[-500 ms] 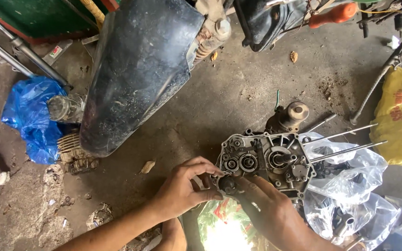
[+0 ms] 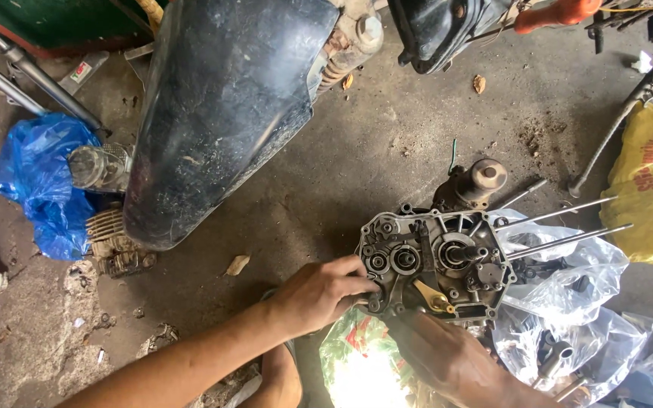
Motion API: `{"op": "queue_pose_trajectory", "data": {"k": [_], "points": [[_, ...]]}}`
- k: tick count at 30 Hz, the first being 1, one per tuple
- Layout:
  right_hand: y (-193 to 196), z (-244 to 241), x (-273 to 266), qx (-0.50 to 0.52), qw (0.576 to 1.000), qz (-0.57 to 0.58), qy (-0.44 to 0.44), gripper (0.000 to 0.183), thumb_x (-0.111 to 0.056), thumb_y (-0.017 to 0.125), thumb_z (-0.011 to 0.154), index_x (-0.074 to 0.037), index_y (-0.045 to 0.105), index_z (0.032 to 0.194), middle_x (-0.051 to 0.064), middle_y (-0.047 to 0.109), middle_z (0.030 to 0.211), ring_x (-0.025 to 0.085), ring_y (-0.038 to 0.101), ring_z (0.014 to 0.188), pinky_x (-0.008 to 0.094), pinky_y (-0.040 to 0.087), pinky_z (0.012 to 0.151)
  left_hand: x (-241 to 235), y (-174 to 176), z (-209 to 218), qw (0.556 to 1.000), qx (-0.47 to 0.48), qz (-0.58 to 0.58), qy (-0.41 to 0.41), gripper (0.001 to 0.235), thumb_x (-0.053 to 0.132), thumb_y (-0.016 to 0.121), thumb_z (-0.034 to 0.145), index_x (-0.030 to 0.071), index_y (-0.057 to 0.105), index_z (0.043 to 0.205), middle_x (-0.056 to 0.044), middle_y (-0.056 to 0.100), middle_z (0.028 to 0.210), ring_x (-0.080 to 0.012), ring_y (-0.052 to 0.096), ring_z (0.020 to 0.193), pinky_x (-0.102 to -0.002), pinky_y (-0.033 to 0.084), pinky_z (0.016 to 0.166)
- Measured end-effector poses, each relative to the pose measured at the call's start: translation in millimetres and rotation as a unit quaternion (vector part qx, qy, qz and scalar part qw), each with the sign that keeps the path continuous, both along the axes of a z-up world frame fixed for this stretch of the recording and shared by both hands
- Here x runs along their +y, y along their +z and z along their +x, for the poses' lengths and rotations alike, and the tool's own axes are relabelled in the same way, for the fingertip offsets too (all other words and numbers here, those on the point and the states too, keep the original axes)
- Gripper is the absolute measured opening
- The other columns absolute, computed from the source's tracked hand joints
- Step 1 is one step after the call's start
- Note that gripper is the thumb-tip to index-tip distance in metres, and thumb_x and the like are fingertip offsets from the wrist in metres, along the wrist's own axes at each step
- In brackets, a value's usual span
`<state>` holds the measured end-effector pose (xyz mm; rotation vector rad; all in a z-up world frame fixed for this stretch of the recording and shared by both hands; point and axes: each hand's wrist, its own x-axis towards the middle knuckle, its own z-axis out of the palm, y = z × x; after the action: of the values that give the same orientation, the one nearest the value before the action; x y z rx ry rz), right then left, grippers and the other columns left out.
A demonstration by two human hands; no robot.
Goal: The person sits on the floor and works on a disassembled motorcycle engine, using a wrench to tighten bolts and inserting small metal parts. The person then stands up, retrieves a red oil container from a shelf, and pours oil into the engine.
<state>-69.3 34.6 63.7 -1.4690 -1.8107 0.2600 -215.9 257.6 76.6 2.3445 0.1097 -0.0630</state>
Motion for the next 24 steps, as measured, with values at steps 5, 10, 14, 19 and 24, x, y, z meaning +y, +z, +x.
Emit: {"op": "queue_pose_trajectory", "data": {"k": [5,10,14,19,24], "points": [[-21.3,-5.8,0.9,-0.026,0.996,-0.077,-0.027,0.036,0.009,0.071,0.083,0.003,0.07,0.119,0.016,0.07,0.1,0.015,0.07,0.069,0.021,0.057,0.051,9.7,1.8,7.4,0.999,-0.033,-0.008,-0.017,0.022,0.007,0.08,0.084,0.009,0.078,0.106,-0.004,0.071,0.1,-0.0163,0.071,0.076,-0.026,0.062,0.065],[4.3,-6.8,17.9,-0.15,0.981,-0.084,-0.085,0.024,0.006,0.075,0.087,0.003,0.071,0.11,0.019,0.068,0.096,0.014,0.064,0.063,0.024,0.051,0.039,13.4,5.1,11.6,0.998,-0.045,0.014,-0.035,0.025,0.005,0.082,0.078,0.009,0.079,0.102,-0.004,0.071,0.097,-0.0182,0.072,0.08,-0.029,0.062,0.071],[-0.8,-4.7,13.1,-0.108,0.99,-0.078,-0.042,0.031,0.009,0.072,0.076,0.006,0.068,0.106,0.016,0.067,0.098,0.02,0.067,0.078,0.027,0.058,0.054,12.9,3.4,12.8,1.0,0.0,-0.024,-0.019,0.02,0.007,0.083,0.079,0.008,0.079,0.099,-0.005,0.071,0.097,-0.0185,0.071,0.082,-0.03,0.061,0.073],[9.6,1.4,17.5,-0.101,0.989,-0.103,-0.013,0.036,0.005,0.076,0.07,0.01,0.068,0.105,0.021,0.068,0.106,0.027,0.071,0.088,0.029,0.061,0.054,16.4,13.8,15.4,0.999,-0.009,-0.051,0.012,0.02,0.009,0.085,0.077,0.008,0.08,0.096,-0.005,0.072,0.094,-0.0202,0.071,0.084,-0.032,0.059,0.075],[-5.1,2.7,16.3,-0.214,0.976,-0.033,0.012,0.034,0.0,0.076,0.073,0.002,0.07,0.106,0.019,0.069,0.117,0.024,0.072,0.091,0.027,0.062,0.059,16.4,11.4,19.2,0.999,0.004,-0.036,-0.023,0.017,0.009,0.085,0.078,0.009,0.08,0.094,-0.005,0.071,0.094,-0.0204,0.071,0.084,-0.033,0.059,0.075]]}}
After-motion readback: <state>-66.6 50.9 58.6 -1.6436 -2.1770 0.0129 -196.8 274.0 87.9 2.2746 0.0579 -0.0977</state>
